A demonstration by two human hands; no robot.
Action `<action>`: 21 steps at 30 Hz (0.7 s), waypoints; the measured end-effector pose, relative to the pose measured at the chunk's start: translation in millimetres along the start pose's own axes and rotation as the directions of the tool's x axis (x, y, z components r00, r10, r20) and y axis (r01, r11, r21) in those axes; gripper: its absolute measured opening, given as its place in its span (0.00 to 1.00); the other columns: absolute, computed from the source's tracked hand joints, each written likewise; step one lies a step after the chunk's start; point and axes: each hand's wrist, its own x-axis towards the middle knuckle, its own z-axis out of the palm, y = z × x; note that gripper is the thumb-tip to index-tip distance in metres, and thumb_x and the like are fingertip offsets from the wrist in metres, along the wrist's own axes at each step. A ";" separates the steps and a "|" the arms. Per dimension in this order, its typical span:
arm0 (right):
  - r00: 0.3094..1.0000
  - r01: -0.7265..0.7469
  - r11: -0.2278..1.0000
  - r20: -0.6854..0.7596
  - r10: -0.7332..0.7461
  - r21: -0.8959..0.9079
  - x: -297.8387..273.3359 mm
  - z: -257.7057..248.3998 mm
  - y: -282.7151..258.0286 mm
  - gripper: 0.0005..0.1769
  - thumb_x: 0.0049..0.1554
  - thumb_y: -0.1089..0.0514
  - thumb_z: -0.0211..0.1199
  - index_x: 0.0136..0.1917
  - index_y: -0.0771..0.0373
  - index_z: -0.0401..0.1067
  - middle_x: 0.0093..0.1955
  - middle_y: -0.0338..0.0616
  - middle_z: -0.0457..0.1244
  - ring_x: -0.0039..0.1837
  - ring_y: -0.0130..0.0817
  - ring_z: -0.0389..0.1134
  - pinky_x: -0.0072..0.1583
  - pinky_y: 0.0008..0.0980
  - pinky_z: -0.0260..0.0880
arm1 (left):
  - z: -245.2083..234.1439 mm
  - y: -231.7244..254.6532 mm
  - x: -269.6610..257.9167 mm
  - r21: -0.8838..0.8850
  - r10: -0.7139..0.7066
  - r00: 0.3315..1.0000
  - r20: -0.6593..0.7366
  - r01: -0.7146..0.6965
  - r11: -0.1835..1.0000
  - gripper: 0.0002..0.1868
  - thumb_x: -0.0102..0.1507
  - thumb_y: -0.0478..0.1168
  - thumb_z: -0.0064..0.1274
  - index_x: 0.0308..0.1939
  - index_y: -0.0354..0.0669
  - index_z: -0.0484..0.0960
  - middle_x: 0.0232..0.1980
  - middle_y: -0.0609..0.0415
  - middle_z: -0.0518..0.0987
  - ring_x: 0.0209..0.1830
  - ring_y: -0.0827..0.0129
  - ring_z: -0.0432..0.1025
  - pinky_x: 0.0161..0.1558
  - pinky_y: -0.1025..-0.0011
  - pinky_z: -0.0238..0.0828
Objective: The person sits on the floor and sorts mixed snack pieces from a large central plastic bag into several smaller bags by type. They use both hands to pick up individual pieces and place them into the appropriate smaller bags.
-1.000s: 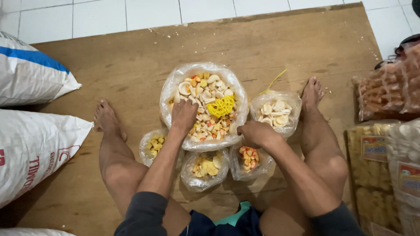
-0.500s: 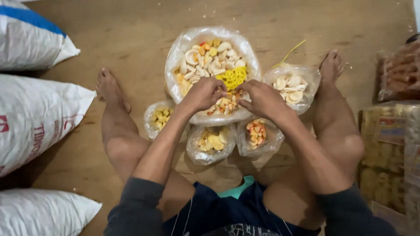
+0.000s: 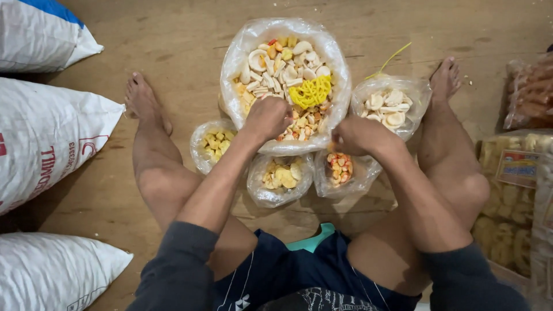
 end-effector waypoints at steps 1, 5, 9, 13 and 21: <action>1.000 0.000 1.000 0.001 0.000 -0.001 5.5 7.0 5.1 0.17 0.53 0.45 0.62 0.52 0.48 0.82 0.54 0.49 0.73 0.61 0.54 0.73 0.59 0.55 0.75 | 10.0 -3.5 -0.8 -0.001 -0.001 1.000 0.000 0.001 1.000 0.09 0.61 0.48 0.60 0.41 0.54 0.89 0.40 0.51 0.83 0.50 0.51 0.79 0.53 0.52 0.74; 0.997 -0.053 0.996 0.047 0.056 -0.066 17.2 18.6 17.4 0.22 0.53 0.40 0.65 0.61 0.43 0.79 0.58 0.50 0.71 0.63 0.54 0.72 0.59 0.57 0.74 | 51.4 -11.8 5.1 0.137 -0.144 0.986 0.077 0.133 0.982 0.15 0.61 0.51 0.56 0.43 0.49 0.89 0.45 0.46 0.85 0.53 0.48 0.79 0.56 0.46 0.69; 0.997 -0.035 0.999 -0.076 0.033 -0.029 7.1 2.6 8.5 0.21 0.55 0.43 0.63 0.62 0.46 0.77 0.59 0.48 0.70 0.63 0.54 0.71 0.57 0.59 0.74 | 57.1 -5.0 6.9 0.239 -0.122 0.991 0.062 0.104 0.966 0.19 0.62 0.53 0.54 0.45 0.45 0.88 0.44 0.44 0.84 0.52 0.46 0.78 0.56 0.44 0.65; 0.999 -0.044 0.999 -0.033 0.044 -0.006 1.9 1.7 6.7 0.22 0.57 0.46 0.63 0.63 0.50 0.76 0.62 0.53 0.69 0.64 0.58 0.70 0.60 0.63 0.73 | 35.4 11.8 -4.5 0.216 -0.138 0.987 0.088 0.116 0.969 0.17 0.65 0.49 0.52 0.49 0.42 0.87 0.50 0.42 0.85 0.57 0.45 0.77 0.60 0.46 0.64; 0.999 -0.017 1.000 -0.037 0.016 -0.024 3.8 6.7 12.0 0.22 0.56 0.46 0.64 0.63 0.50 0.76 0.62 0.53 0.68 0.63 0.59 0.71 0.58 0.64 0.73 | 40.1 13.7 5.0 0.204 -0.149 0.983 0.107 0.125 0.971 0.16 0.63 0.43 0.49 0.49 0.39 0.86 0.49 0.41 0.84 0.57 0.43 0.76 0.59 0.46 0.63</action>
